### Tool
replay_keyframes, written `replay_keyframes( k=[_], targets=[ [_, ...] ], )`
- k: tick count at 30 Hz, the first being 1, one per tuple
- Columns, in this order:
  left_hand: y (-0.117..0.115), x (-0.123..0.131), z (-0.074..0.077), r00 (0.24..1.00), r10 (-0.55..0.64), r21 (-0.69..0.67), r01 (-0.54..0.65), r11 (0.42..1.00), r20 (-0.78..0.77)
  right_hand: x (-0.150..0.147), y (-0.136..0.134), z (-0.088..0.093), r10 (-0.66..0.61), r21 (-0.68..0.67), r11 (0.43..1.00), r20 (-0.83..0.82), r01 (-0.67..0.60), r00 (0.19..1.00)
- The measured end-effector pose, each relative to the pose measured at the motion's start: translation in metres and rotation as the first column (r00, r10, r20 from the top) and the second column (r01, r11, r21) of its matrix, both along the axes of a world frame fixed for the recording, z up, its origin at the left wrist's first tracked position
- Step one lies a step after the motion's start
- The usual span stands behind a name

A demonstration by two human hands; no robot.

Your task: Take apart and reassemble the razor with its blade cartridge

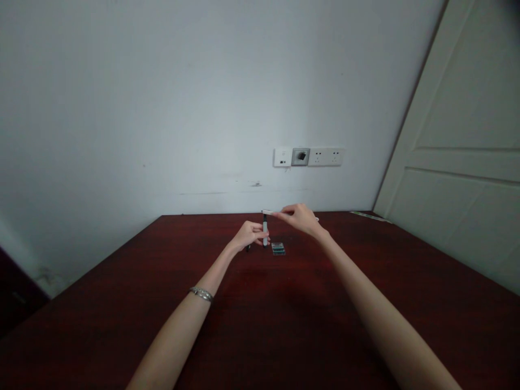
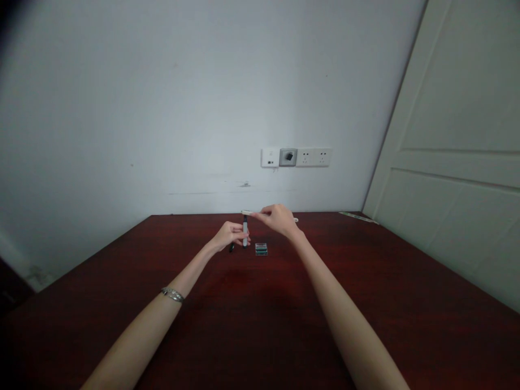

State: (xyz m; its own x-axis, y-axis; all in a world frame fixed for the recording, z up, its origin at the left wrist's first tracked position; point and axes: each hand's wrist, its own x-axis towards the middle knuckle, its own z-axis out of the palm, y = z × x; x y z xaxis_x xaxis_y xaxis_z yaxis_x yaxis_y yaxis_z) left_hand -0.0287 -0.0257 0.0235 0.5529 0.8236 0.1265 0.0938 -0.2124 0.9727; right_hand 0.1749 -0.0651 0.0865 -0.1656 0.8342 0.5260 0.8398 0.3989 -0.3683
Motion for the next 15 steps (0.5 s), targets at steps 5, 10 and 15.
replay_keyframes(
  k=[5, 10, 15],
  targets=[
    [0.000, -0.008, 0.004, 0.999, -0.017, 0.023, 0.016, 1.000, 0.032, 0.021, 0.003, -0.004, -0.020, -0.033, 0.999, -0.028, 0.019, 0.999],
    [0.003, -0.009, 0.002, 0.998, 0.062, 0.014, -0.062, 0.998, 0.020, 0.016, -0.002, -0.002, 0.069, -0.066, 0.995, -0.100, -0.076, 0.993],
    [0.004, -0.004, -0.002, 0.997, 0.075, 0.032, -0.075, 0.997, -0.003, -0.008, -0.008, 0.003, 0.127, -0.026, 0.991, -0.133, -0.131, 0.983]
  ],
)
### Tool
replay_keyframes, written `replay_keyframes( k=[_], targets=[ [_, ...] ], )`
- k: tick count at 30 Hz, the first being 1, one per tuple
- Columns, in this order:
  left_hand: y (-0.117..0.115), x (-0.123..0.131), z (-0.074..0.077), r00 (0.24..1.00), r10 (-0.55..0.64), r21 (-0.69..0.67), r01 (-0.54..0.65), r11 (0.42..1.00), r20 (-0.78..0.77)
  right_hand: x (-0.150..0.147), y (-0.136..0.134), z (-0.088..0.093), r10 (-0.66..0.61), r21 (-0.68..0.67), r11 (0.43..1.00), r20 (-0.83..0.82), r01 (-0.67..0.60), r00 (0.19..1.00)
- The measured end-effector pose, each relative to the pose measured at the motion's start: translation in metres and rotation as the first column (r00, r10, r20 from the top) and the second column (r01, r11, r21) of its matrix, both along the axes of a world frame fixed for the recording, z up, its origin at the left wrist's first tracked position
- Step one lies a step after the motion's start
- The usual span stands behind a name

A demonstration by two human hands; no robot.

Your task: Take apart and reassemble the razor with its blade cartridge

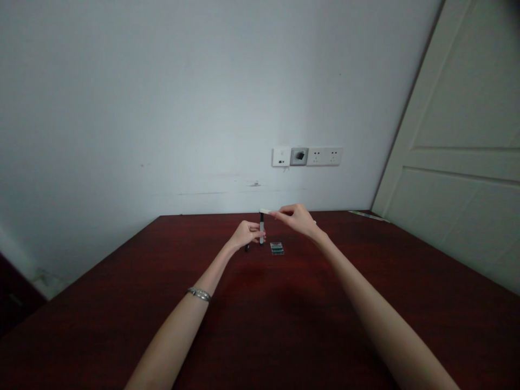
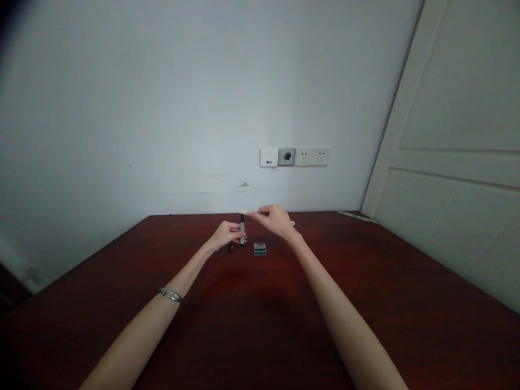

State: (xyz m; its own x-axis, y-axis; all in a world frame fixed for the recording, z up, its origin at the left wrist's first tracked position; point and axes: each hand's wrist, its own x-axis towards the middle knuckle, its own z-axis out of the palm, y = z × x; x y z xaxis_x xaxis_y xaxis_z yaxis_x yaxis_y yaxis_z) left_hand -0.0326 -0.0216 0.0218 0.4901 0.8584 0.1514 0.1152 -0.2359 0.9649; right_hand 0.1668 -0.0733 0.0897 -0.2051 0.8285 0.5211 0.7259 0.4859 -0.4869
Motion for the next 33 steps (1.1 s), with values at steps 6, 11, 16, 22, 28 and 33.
replay_keyframes(
  k=[6, 11, 16, 22, 28, 33],
  targets=[
    [-0.002, 0.002, 0.003, 0.999, -0.026, 0.066, 0.027, 0.997, -0.025, 0.009, 0.007, -0.003, -0.016, 0.007, 1.000, 0.027, 0.016, 1.000],
    [0.003, -0.002, 0.000, 1.000, 0.003, 0.085, -0.002, 0.996, -0.019, 0.028, 0.010, -0.007, -0.059, -0.041, 0.997, -0.022, 0.058, 0.998],
    [0.007, -0.002, -0.004, 0.999, 0.040, 0.096, -0.042, 0.995, 0.015, 0.021, 0.007, -0.014, 0.004, -0.178, 0.981, -0.379, -0.077, 0.925],
    [0.007, 0.002, -0.004, 0.996, 0.075, 0.235, -0.062, 0.970, -0.049, -0.012, -0.009, -0.030, 0.043, -0.260, 0.878, -0.793, -0.401, 0.608],
    [0.008, 0.002, -0.006, 0.995, 0.078, 0.321, -0.056, 0.945, -0.055, -0.031, -0.026, -0.047, 0.036, -0.232, 0.844, -0.876, -0.483, 0.482],
    [0.007, 0.003, -0.006, 0.990, 0.098, 0.339, -0.058, 0.939, -0.102, -0.035, -0.027, -0.050, 0.057, -0.202, 0.840, -0.891, -0.504, 0.451]
  ],
)
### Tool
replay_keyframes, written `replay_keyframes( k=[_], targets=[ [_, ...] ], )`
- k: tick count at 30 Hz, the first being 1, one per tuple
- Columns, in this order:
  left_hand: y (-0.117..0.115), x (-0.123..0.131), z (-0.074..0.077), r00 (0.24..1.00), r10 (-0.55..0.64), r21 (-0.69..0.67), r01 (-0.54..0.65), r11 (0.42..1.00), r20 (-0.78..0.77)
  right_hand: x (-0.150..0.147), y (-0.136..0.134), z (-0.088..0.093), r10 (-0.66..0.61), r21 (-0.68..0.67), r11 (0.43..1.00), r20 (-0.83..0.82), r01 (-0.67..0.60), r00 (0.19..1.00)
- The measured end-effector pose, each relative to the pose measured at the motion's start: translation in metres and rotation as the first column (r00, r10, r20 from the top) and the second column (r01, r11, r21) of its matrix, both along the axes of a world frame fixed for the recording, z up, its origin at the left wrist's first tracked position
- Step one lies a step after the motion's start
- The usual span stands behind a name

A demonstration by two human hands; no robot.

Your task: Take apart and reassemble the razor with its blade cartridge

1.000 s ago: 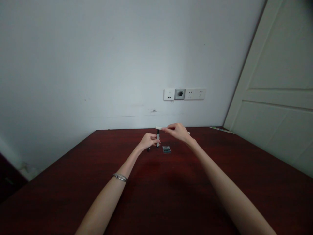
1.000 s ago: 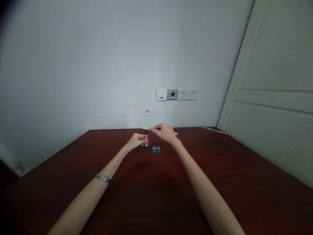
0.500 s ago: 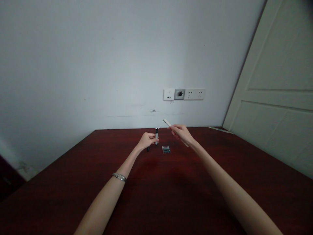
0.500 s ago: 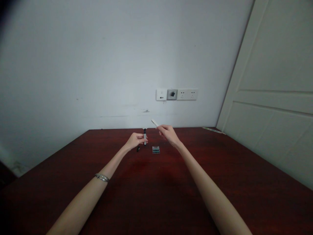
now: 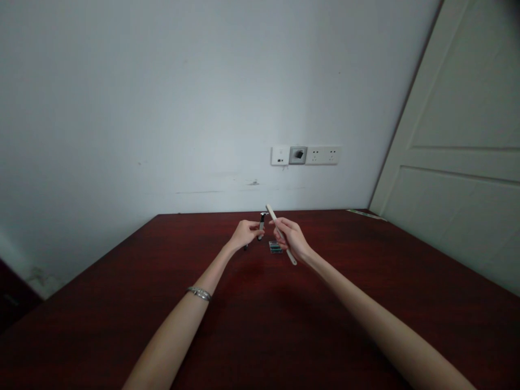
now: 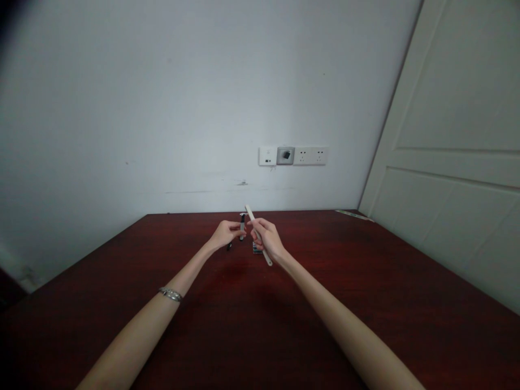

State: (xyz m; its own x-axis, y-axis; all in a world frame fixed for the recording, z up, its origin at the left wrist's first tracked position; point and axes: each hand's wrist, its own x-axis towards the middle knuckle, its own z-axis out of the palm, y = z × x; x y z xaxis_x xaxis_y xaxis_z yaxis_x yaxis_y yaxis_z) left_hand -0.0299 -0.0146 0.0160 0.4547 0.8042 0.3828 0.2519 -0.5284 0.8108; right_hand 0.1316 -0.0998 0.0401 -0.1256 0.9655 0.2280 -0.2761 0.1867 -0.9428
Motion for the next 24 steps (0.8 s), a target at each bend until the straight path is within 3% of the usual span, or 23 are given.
replay_keyframes(
  k=[7, 14, 21, 24],
  targets=[
    [0.002, -0.001, -0.003, 0.999, -0.035, 0.000, 0.035, 0.999, 0.028, -0.011, -0.006, -0.022, 0.003, -0.003, 1.000, -0.056, -0.003, 0.998],
    [-0.002, 0.000, -0.002, 0.998, -0.027, -0.056, 0.030, 0.998, 0.053, -0.013, -0.001, -0.015, -0.056, 0.030, 0.998, -0.073, 0.058, 0.996],
    [0.003, -0.001, -0.002, 0.985, -0.041, -0.175, 0.071, 0.982, 0.165, -0.023, -0.010, -0.026, -0.087, -0.001, 0.996, -0.038, 0.087, 0.995],
    [0.001, -0.001, 0.000, 0.986, -0.039, -0.193, 0.070, 0.979, 0.163, -0.027, -0.010, -0.017, -0.099, 0.032, 0.994, -0.070, 0.101, 0.993]
  ],
)
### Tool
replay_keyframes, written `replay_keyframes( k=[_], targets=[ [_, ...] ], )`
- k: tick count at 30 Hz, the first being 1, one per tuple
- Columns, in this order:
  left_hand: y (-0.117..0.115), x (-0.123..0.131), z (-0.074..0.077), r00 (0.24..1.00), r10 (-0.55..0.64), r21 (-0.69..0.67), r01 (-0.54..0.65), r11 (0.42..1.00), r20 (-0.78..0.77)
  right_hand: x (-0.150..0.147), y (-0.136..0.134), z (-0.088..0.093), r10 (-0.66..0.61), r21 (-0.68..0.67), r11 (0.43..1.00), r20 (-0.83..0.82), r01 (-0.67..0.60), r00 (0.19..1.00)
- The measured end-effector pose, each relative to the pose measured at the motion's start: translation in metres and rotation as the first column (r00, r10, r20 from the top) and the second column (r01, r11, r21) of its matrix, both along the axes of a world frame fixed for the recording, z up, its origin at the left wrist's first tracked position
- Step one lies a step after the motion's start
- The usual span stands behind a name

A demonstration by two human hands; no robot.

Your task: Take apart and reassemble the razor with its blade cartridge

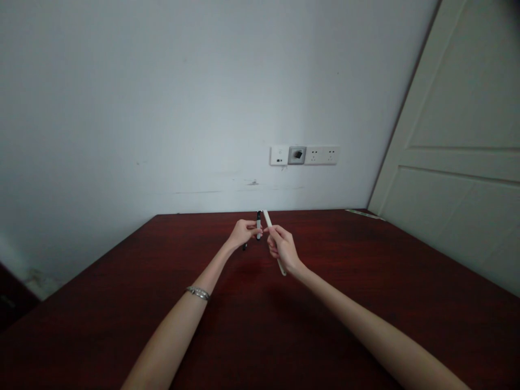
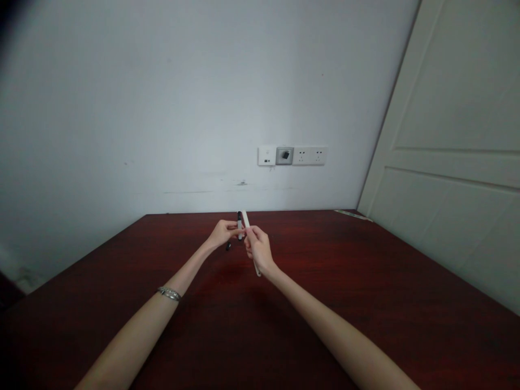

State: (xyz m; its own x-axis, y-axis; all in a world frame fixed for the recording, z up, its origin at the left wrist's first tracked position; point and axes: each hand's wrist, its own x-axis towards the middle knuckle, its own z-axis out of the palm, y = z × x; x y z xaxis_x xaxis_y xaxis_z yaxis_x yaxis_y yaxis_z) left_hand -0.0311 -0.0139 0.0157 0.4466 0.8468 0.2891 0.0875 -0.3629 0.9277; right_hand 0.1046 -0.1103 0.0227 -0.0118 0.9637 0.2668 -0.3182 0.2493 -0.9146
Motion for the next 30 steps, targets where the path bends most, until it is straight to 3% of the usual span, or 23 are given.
replay_keyframes(
  k=[4, 11, 17, 23, 27, 30],
  targets=[
    [-0.003, 0.001, 0.003, 1.000, 0.005, 0.006, -0.005, 1.000, -0.028, -0.006, 0.004, 0.010, -0.002, 0.017, 1.000, -0.015, 0.002, 1.000],
    [0.005, 0.000, 0.001, 1.000, -0.003, 0.054, 0.004, 0.999, -0.014, -0.013, -0.001, -0.004, -0.006, -0.035, 0.999, 0.047, 0.007, 0.999],
    [0.002, 0.001, 0.002, 0.998, 0.004, 0.059, 0.000, 0.998, -0.058, -0.010, 0.001, 0.005, 0.002, 0.010, 1.000, 0.018, -0.002, 1.000],
    [0.001, -0.001, 0.003, 0.996, 0.015, 0.139, -0.003, 0.990, -0.086, -0.006, -0.007, 0.001, 0.043, 0.011, 0.999, 0.128, -0.044, 0.991],
    [0.001, -0.002, 0.004, 0.993, 0.053, 0.201, -0.031, 0.979, -0.102, 0.022, -0.004, 0.027, 0.034, 0.146, 0.986, 0.289, -0.079, 0.957],
    [0.000, -0.003, 0.005, 0.989, 0.089, 0.236, -0.059, 0.970, -0.118, 0.053, 0.000, 0.058, -0.100, 0.217, 0.976, 0.538, -0.023, 0.837]
  ],
)
